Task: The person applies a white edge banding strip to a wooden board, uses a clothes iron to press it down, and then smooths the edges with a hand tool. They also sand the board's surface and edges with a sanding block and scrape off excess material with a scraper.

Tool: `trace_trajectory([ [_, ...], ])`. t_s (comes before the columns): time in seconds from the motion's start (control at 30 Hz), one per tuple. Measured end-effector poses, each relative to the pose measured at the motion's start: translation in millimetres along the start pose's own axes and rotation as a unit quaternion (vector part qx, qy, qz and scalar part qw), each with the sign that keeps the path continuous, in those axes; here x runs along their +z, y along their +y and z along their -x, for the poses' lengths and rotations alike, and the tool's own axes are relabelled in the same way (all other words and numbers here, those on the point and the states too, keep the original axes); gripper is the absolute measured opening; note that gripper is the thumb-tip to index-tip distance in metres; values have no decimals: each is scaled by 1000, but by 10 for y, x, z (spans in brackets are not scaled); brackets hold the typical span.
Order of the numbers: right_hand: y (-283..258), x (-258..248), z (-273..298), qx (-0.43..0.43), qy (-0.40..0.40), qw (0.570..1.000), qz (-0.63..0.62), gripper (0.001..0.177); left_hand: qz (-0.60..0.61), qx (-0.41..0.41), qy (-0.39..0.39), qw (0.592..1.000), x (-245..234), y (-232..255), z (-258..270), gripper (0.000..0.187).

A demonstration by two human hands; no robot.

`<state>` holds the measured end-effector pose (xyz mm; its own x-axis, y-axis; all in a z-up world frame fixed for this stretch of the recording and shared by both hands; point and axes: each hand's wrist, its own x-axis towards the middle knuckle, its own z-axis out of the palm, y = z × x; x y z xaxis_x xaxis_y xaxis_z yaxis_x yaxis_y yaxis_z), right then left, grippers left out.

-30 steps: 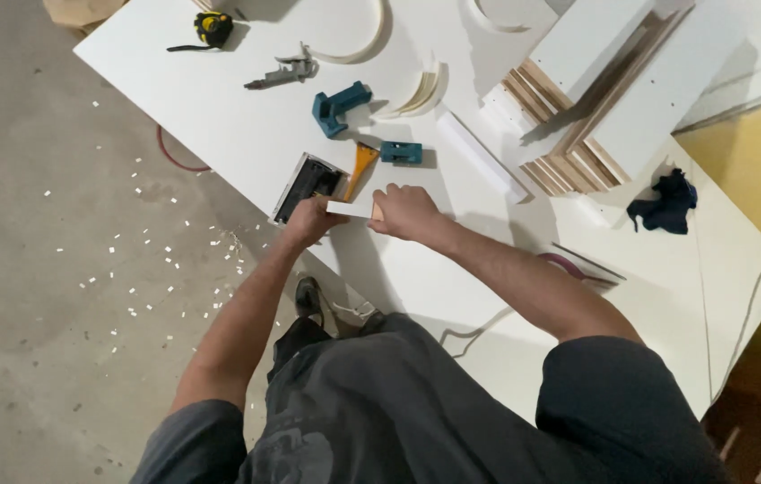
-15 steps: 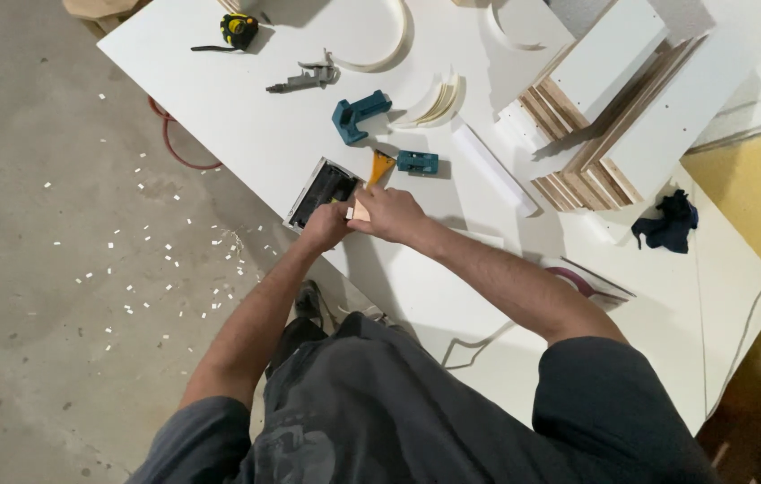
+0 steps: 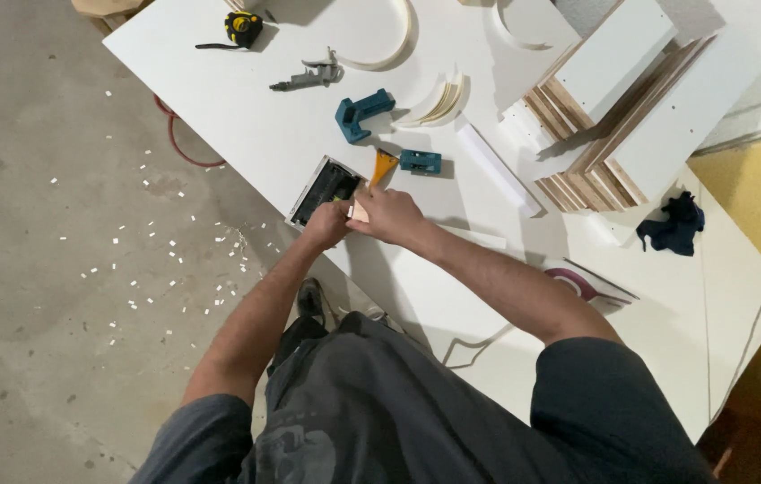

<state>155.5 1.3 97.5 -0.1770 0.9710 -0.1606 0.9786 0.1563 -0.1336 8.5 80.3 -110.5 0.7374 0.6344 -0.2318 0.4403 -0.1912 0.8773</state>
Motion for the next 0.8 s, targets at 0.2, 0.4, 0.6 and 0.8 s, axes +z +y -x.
trace_trajectory([
  [0.2,68,88,69,19,-35,999,-32,59,-15,18,7,1000,-44,112,1,23],
  [0.4,633,-90,750,57,-95,994,8,63,12,12,7,1000,-223,502,176,33],
  [0.6,1100,-267,1474,141,-168,976,2,66,-21,-5,8,1000,-409,833,358,36],
  [0.8,1400,-345,1969,204,-214,955,17,67,-16,-13,-3,1000,-573,1311,601,34],
])
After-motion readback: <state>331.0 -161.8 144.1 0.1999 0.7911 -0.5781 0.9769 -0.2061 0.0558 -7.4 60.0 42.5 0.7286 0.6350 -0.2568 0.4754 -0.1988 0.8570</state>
